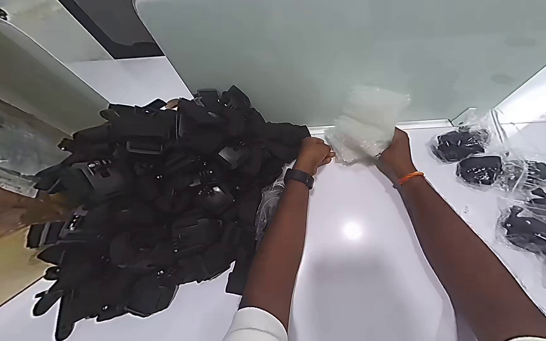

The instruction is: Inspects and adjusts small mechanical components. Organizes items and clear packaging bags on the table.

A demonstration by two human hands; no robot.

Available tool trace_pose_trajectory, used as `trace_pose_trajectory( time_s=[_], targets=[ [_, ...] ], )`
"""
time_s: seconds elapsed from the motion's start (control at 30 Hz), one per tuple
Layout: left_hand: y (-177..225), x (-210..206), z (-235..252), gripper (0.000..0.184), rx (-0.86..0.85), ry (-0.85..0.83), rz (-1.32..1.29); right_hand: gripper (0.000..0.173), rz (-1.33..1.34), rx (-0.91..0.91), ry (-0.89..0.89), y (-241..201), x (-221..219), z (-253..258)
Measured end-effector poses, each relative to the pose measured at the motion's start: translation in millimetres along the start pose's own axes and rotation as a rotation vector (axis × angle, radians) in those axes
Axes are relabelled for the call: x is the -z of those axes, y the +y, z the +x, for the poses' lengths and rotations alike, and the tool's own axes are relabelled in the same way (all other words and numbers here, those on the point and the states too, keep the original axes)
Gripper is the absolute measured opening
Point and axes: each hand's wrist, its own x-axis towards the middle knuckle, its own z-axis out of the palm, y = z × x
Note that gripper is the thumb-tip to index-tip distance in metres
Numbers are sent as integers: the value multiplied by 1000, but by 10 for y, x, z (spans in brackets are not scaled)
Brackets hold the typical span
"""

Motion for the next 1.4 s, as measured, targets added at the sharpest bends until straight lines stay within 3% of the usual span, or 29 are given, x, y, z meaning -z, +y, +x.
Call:
trace_pose_trajectory(
  time_s=[0.13, 0.27, 0.33, 0.47, 0.57, 0.7, 0.8, 0.9, 1.07, 1.27, 1.4],
  targets=[
    [-132, -43, 117, 35, -247, 39, 233, 51, -408, 62, -124, -152, -76, -94],
    [-201, -44, 213, 38, -384, 41, 281, 92, -601, 305, -165, -249, -100, -50],
    [-204, -49, 229, 36, -431, 35, 275, 102, -663, 387, -202, -276, -115, -25],
    [-192, -72, 228, 36, -544, -7, 218, 85, -669, 409, -220, -212, -151, -5],
    [-137, -100, 140, 51, -537, -81, 105, 80, -580, 381, -229, -194, -123, 8],
    [-84, -109, 100, 57, -483, -120, 32, 98, -503, 352, -292, -177, -67, 13],
    [-79, -111, 111, 58, -464, -132, -7, 97, -529, 360, -265, -191, -115, -5],
    [-82, -99, 126, 56, -438, -75, -22, 84, -574, 369, -240, -234, -164, -19],
    [-187, -32, 214, 47, -402, 226, 242, 61, -503, 213, -154, -280, -132, -25],
    [-180, -63, 191, 50, -209, 165, 110, 54, -264, 115, -44, -26, -80, 42],
    [-160, -118, 131, 56, -171, 99, 101, 54, -288, 137, -64, -17, -58, 33]
  ],
)
